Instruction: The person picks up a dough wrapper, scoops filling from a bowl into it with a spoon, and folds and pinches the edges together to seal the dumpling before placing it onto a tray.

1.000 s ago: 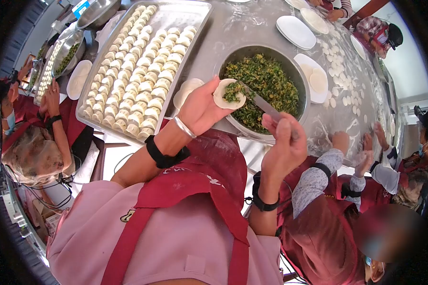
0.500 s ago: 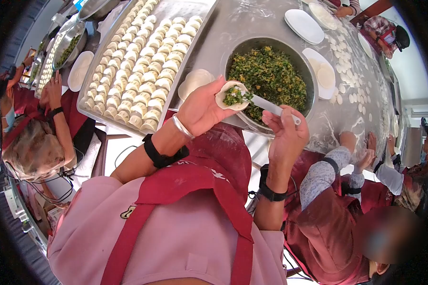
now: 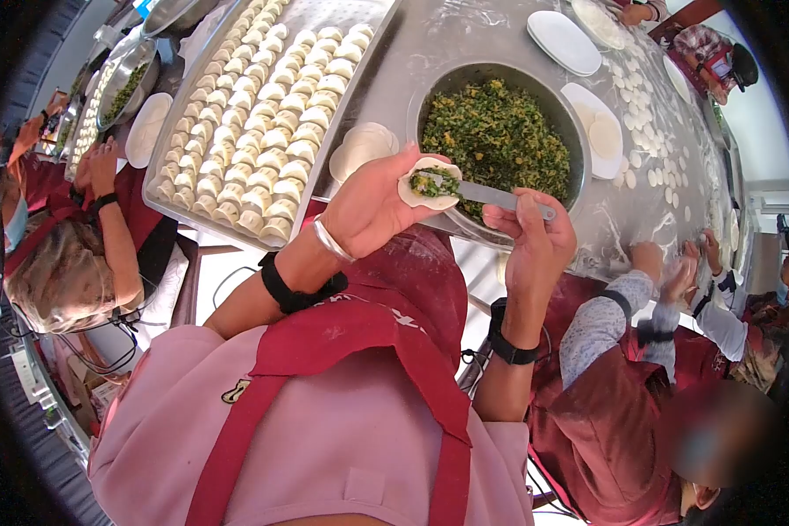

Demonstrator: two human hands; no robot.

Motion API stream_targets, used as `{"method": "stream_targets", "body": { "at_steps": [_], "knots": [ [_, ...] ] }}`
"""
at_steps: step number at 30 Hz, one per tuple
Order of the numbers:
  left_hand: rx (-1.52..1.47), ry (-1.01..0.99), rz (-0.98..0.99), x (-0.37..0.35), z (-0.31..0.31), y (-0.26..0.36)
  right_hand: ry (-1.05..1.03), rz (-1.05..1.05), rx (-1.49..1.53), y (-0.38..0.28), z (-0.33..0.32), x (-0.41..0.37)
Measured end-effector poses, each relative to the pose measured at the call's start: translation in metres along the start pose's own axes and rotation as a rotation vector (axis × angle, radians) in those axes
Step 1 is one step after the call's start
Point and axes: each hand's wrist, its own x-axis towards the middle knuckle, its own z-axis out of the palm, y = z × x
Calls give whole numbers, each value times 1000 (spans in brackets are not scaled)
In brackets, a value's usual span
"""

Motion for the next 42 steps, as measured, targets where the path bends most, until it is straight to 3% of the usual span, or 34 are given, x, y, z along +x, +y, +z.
{"method": "stream_targets", "body": {
  "at_steps": [13,16,19,22,24,26,29,35,42],
  "knots": [
    [31,4,17,2,-7,-1,27,79,61,4,0,-3],
    [5,16,24,4,-11,-1,63,-18,49,-2,-7,-7],
    [30,17,49,4,-12,1,239,-179,-102,-24,-10,-20],
    [84,33,44,0,-2,4,79,-297,-454,-12,-28,-24],
    [82,36,33,-2,4,5,-81,-515,-934,0,-26,-29],
    [46,21,27,-2,5,3,-213,-544,-1050,18,-20,-34],
    [58,-28,34,-9,11,3,-277,-580,-1037,1,-8,-40],
    [51,-94,-18,-19,25,0,-229,-880,-848,-22,25,-44],
    [124,-53,5,-32,30,-6,-151,-892,-722,-15,36,-39]
  ]
}}
